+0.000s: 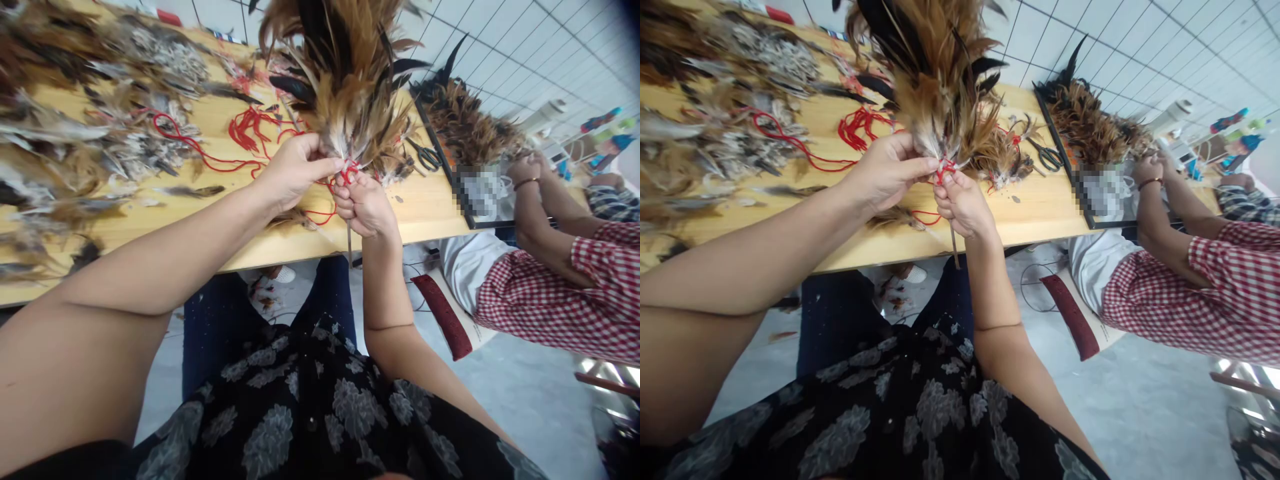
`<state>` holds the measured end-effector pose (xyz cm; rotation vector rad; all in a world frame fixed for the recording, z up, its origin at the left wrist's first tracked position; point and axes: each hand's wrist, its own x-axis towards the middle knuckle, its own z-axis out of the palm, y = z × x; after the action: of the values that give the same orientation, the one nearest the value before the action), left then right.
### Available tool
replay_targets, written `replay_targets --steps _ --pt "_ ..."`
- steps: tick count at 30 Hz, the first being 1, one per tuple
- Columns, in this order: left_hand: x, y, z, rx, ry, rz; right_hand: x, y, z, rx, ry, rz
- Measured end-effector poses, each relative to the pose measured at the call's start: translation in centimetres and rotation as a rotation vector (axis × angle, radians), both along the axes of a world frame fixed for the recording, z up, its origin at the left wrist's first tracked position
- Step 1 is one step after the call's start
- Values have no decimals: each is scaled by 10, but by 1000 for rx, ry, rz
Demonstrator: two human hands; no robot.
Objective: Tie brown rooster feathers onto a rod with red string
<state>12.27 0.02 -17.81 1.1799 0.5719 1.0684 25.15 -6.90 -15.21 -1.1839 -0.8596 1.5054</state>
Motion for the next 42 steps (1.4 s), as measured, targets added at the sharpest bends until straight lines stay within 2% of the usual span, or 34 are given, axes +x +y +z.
replay_targets --steps 7,10,14,19,24,25,28,32,37,42 --pt "2 0 -4 -24 -27 0 2 3 -9 60 -29 -3" --pt "2 1 -3 7 -80 -41 3 3 -8 75 -34 1" --pt "-4 7 4 68 -78 -134 2 -3 5 53 -48 -5" --pt "-14 11 8 141 -7 -177 -3 -16 22 53 -51 21" --pt "-15 11 -1 84 134 -450 -2 -24 28 80 -61 42" --pt "-15 12 -3 61 163 -469 0 -25 28 81 -70 35" --pt "-17 18 -5 30 199 -332 4 -24 28 85 -94 7" --pt "-21 24 0 91 156 -159 9 -20 21 75 -129 -33" --pt "-20 22 3 79 178 -48 15 -10 10 40 -185 -95" --pt "-16 31 -12 76 174 -1 20 -5 5 15 -190 -117"
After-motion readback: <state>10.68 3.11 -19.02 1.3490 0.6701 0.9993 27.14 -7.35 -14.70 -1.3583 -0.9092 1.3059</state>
